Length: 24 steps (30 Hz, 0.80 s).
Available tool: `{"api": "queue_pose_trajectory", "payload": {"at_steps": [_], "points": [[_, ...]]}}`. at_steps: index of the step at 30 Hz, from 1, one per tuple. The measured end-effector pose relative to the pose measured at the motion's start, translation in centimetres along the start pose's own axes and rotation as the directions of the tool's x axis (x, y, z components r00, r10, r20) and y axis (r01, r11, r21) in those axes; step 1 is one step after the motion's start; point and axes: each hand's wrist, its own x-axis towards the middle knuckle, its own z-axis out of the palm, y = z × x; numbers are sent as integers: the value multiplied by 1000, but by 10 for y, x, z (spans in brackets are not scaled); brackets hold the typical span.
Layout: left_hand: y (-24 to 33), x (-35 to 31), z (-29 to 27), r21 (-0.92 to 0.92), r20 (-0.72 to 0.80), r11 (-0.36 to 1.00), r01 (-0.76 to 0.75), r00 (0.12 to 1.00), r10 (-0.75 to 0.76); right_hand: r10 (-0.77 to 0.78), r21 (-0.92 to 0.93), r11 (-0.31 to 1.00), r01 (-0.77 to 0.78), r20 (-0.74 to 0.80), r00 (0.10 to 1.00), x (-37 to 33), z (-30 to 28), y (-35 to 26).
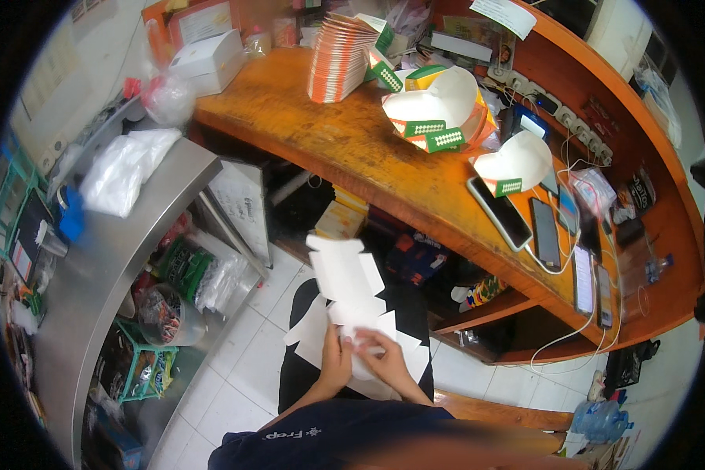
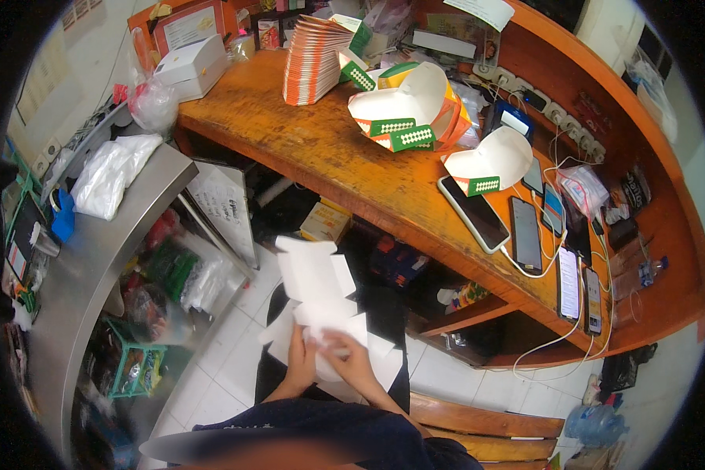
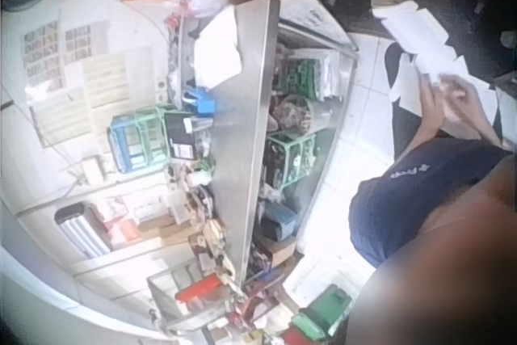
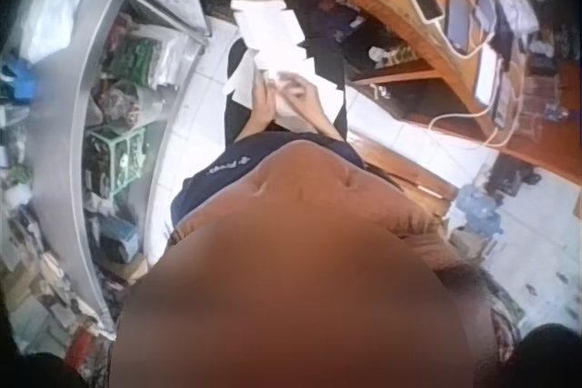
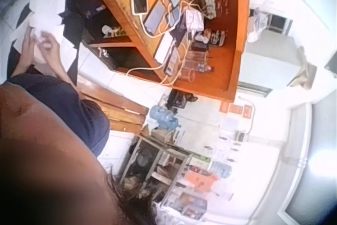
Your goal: The person folds flat paper food containers into their final shape by hand, then stacks the finished units on the counter. The person repeatedly picks a flat container, folds the sides and tabs, and places the completed container on a growing stack.
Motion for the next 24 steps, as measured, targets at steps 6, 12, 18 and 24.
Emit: {"api": "queue_pose_trajectory", "payload": {"at_steps": [6,12,18,24], "points": [[25,-3,-3,289,148,893,-345,938,314,18,406,912,66,-199,980,7,-6,-21],[11,2,-7,-520,-136,847,110,968,-209,-119,406,896,180,-170,978,4,7,13],[8,3,-3,-510,-65,855,92,987,-145,-28,373,925,74,-127,991,-1,5,9],[25,-6,7,84,89,979,-184,980,176,335,605,790,-104,-282,899,5,-1,-5]]}}
